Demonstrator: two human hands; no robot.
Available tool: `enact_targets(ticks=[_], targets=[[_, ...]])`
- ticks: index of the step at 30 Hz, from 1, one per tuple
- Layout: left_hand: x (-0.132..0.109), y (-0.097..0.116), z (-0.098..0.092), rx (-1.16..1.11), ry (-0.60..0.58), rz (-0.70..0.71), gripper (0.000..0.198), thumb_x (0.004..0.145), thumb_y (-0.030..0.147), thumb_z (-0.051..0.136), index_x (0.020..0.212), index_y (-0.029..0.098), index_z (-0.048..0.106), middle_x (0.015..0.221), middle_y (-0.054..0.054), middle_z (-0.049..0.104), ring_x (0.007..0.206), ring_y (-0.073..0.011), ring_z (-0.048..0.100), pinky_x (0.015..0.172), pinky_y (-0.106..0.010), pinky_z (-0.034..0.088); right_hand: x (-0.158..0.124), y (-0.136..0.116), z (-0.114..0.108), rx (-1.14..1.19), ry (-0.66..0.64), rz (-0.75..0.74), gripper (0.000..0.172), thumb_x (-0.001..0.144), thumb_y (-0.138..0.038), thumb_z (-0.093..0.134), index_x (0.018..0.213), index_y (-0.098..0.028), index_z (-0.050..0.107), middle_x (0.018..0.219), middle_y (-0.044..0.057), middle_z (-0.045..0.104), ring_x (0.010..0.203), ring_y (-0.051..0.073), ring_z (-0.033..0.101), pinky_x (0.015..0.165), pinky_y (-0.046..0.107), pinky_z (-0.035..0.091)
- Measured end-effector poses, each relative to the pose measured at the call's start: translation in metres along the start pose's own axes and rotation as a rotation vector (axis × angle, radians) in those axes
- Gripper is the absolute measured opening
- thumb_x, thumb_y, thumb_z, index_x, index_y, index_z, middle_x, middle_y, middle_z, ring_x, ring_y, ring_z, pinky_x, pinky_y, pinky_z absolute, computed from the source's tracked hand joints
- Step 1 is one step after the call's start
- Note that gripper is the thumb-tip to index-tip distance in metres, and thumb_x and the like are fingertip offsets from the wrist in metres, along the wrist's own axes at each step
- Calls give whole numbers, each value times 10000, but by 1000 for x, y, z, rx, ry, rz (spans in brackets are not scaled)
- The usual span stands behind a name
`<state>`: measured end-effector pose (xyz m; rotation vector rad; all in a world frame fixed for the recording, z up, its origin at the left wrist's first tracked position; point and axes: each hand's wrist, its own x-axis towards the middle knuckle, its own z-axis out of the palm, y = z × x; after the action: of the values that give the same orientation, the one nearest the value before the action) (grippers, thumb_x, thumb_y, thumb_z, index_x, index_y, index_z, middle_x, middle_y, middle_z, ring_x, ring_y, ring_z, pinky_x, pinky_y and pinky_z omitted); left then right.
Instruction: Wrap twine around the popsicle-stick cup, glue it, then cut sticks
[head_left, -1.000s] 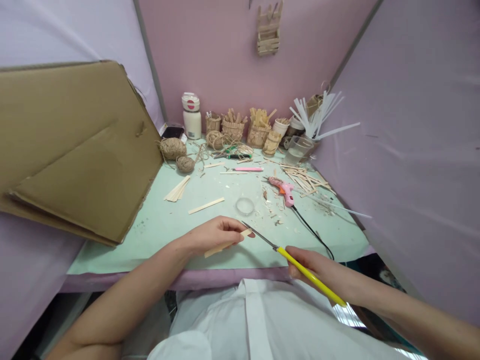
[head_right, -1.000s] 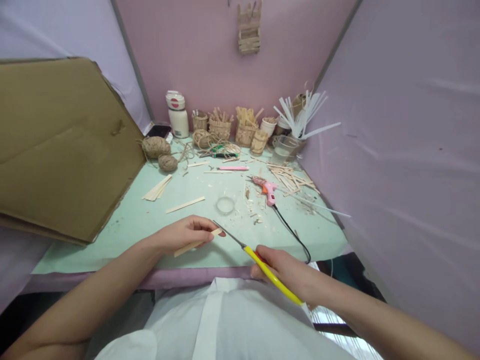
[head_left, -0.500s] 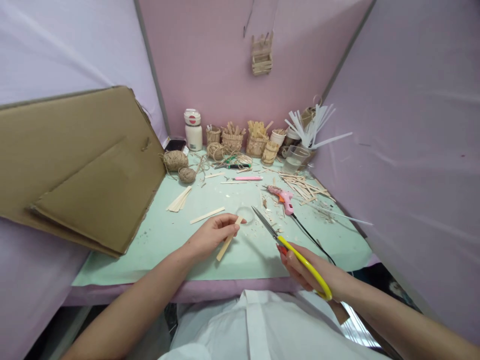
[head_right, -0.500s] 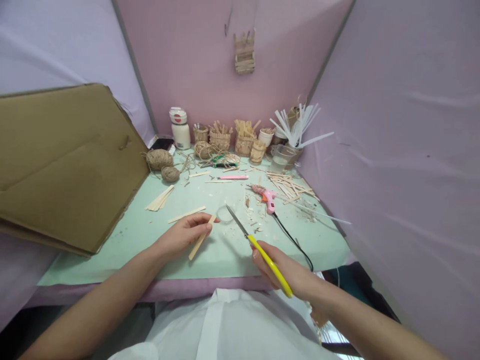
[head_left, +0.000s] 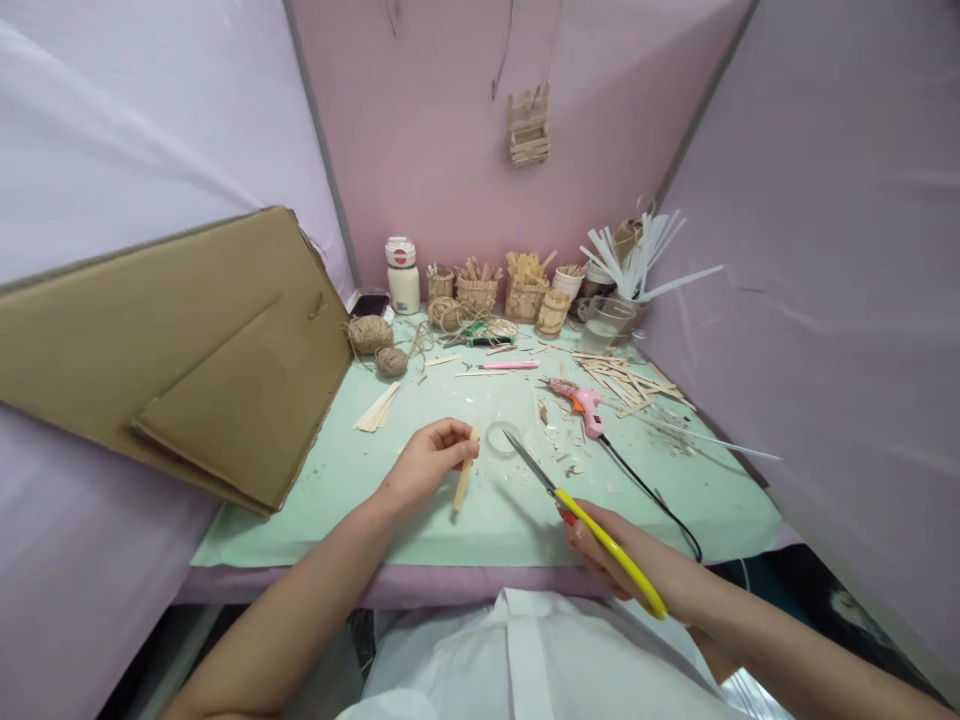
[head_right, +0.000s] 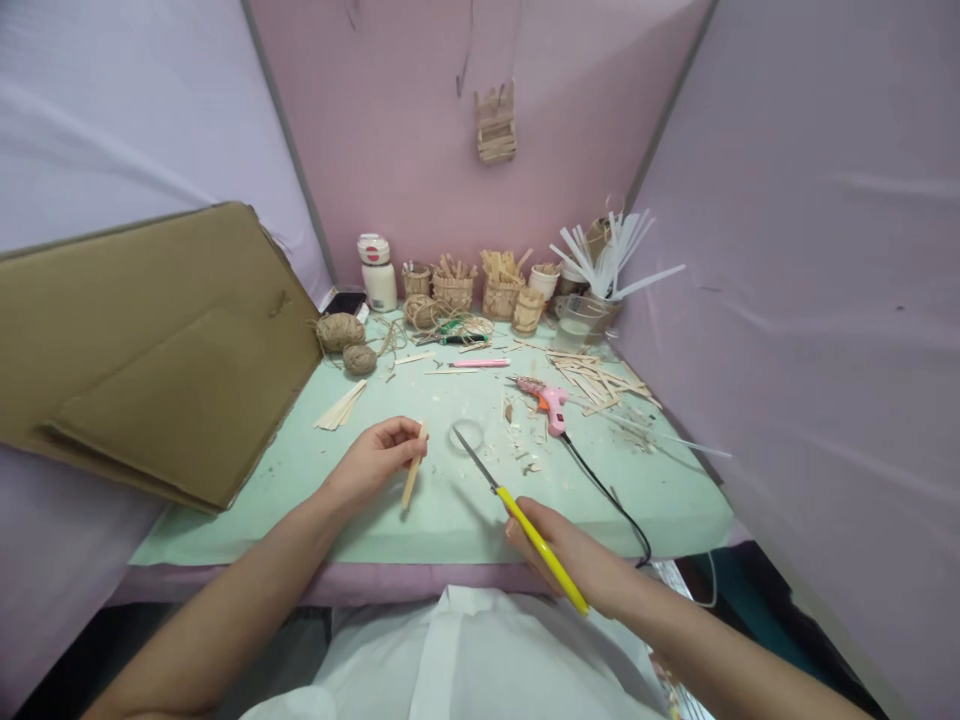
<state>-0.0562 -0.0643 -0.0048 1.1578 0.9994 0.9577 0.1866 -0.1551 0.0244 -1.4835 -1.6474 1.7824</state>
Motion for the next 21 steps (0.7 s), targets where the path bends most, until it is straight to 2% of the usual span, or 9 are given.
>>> enact_targets(ticks=[5,8,12,14,17,21], targets=[[6,12,-15,-45,124,-25,315,594,367,768,763,175,584,706,20,591,664,-89,541,598,-198,409,1,0,-1,-16,-19,-2,436,841,-653,402,808,-218,400,613,-71,297,519,81,231,444,213,236],[11,19,-26,-30,155,-28,345,568,385,782,754,174,582,710,23,583,651,-83,535,588,-196,411,4,3,-1,-34,-44,4,432,839,-651,402,803,-220,391,616,-71,297,515,80,234,443,215,237],[23,34,-50,56,213,5,360,544,406,779,728,165,586,696,22,580,640,-87,525,611,-215,426,6,3,4,-66,-33,15,420,835,-640,395,806,-221,395,628,-63,325,508,83,264,443,223,252],[30,46,-68,192,286,60,346,535,400,773,713,159,600,684,20,586,632,-93,518,621,-225,426,6,3,7,-90,27,9,411,819,-628,436,806,-219,397,647,-54,355,524,87,293,448,224,265],[41,60,-94,534,392,111,304,598,405,719,766,157,665,707,-2,633,651,-120,528,624,-242,406,8,6,9,-92,60,-29,388,818,-597,467,790,-215,404,659,-47,384,531,87,307,452,225,269],[58,59,-115,857,459,57,243,686,339,623,814,150,705,747,-32,676,674,-154,564,603,-253,392,11,11,9,-104,40,-83,353,856,-550,438,774,-206,429,628,-55,367,529,88,299,480,229,294]])
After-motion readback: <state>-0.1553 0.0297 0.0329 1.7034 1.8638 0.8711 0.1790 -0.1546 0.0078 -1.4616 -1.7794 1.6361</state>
